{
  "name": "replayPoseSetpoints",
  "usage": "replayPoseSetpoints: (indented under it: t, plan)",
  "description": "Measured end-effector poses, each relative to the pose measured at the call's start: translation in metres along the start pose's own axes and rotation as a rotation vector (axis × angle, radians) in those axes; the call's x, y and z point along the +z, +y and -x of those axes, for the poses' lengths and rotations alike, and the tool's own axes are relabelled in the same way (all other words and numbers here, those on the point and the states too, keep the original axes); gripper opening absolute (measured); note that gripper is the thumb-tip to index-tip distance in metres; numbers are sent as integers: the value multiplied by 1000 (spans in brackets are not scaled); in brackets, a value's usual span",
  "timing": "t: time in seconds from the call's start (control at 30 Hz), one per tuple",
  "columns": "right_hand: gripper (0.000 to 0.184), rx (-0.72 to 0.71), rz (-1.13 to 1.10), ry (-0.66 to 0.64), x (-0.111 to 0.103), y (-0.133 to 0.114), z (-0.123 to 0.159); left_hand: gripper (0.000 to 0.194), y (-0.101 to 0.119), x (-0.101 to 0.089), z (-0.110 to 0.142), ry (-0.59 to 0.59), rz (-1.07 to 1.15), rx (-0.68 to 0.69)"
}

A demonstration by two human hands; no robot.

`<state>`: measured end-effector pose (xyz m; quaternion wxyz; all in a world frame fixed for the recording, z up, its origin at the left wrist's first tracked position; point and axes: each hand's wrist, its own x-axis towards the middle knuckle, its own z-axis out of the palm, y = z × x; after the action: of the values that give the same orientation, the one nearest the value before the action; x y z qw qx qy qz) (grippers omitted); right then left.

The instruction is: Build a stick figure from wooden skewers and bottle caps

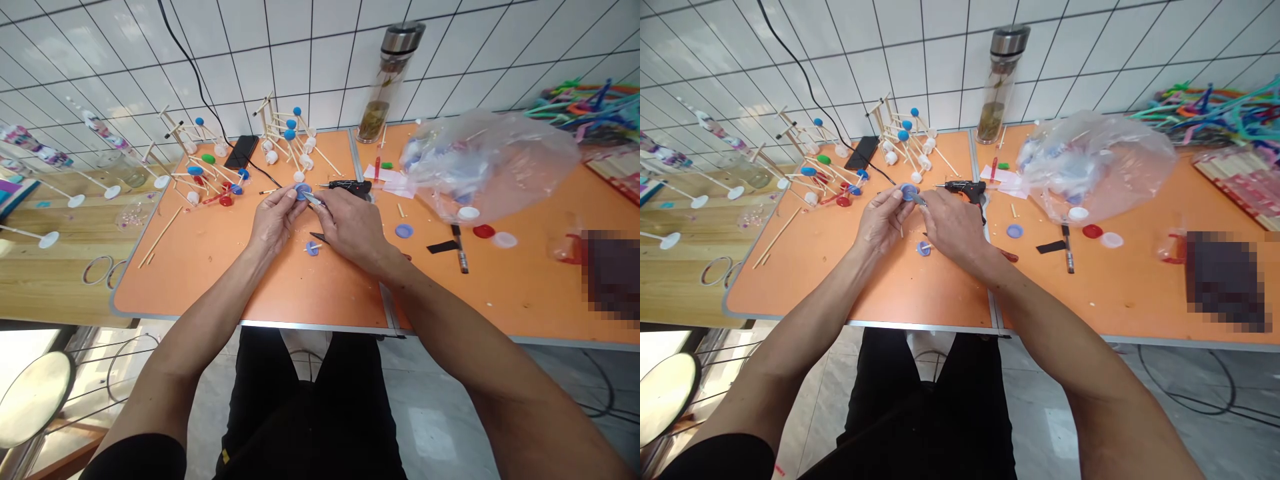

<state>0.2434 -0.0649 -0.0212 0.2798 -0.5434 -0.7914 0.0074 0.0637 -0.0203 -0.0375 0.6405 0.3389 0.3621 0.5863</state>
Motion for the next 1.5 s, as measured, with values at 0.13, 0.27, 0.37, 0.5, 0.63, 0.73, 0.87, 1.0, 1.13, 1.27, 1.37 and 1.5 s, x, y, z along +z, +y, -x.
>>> replayPoseSetpoints:
  t: [0.13, 0.27, 0.37, 0.5, 0.63, 0.73, 0.87, 1.0, 1.13, 1.27, 1.37, 1.5]
  plan:
    - [39, 13, -51, 21, 2, 2, -1, 9, -2, -1, 1, -23, -32, 37]
    - [30, 58, -302, 61, 1, 5, -7, 19, -4, -1, 0, -62, -85, 121]
    - [21, 161, -588, 39, -3, 5, -12, 22, -6, -2, -1, -38, -146, 154]
    - [22, 330, -1034, -81, -6, 5, -12, 22, -6, -3, 0, -35, -193, 197]
    - [34, 462, -1363, -199, -5, 6, -12, 15, -2, -2, 3, -47, -280, 261]
    - [37, 478, -1428, -242, -3, 9, -14, 15, -1, 1, 7, -45, -338, 299]
    - [26, 351, -1104, -138, 3, 8, -13, 12, -4, 3, 9, -23, -366, 324]
    - [24, 117, -331, 41, 9, -1, -3, 9, -12, 1, 5, 22, -362, 287]
    - [26, 101, -118, 10, 10, -7, 1, 7, -15, 1, 4, 28, -324, 273]
    - [16, 263, -786, -69, 0, 2, -11, 10, -9, 5, 9, 31, -333, 306]
    - [22, 458, -1318, -384, -9, 11, -20, 13, -3, 7, 12, -5, -352, 367]
    - [25, 421, -1233, -361, -5, 9, -18, 11, -5, 4, 10, -2, -372, 372]
